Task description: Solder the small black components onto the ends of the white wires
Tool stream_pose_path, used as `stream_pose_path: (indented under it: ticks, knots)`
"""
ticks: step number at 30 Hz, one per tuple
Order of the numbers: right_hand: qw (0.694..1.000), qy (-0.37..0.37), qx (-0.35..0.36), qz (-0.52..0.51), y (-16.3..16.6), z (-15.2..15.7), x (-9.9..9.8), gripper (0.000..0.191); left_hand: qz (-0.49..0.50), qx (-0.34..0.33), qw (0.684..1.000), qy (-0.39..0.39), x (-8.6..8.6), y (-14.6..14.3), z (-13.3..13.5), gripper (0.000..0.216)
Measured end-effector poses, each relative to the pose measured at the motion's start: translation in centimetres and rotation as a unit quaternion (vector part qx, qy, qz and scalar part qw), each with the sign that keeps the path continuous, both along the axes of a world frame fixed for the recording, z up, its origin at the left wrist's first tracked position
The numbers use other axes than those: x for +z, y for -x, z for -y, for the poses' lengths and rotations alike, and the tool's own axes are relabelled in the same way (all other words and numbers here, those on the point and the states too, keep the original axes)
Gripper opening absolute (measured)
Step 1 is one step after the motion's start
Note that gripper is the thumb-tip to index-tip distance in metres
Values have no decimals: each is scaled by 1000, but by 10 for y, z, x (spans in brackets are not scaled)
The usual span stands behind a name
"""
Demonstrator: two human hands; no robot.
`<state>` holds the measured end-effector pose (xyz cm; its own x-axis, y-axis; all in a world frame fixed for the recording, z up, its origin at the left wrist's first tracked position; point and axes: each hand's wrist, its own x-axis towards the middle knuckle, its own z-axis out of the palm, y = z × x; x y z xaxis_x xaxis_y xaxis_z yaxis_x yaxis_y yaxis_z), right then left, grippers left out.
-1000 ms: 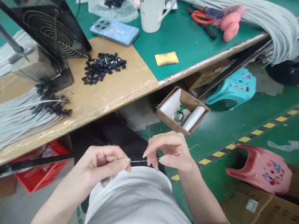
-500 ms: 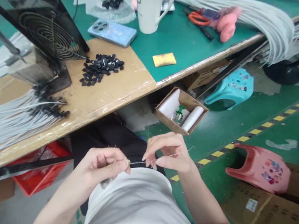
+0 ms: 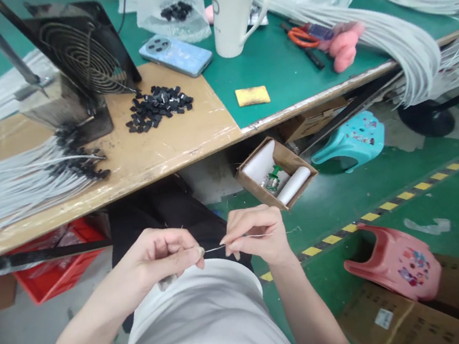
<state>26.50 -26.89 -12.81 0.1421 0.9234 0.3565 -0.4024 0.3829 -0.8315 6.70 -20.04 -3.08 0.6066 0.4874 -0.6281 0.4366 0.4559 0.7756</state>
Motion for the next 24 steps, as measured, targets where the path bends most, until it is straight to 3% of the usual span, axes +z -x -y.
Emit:
stream_pose_path:
  ticks: [7,24]
  knots:
    - [999,37,0,8,-1,2,3,22,8,-1,1000,2,-2,4,-2,38]
    - [997,77,11,8,-3,3,1,30,14,-6,1000,-14,-7,10,-4,40]
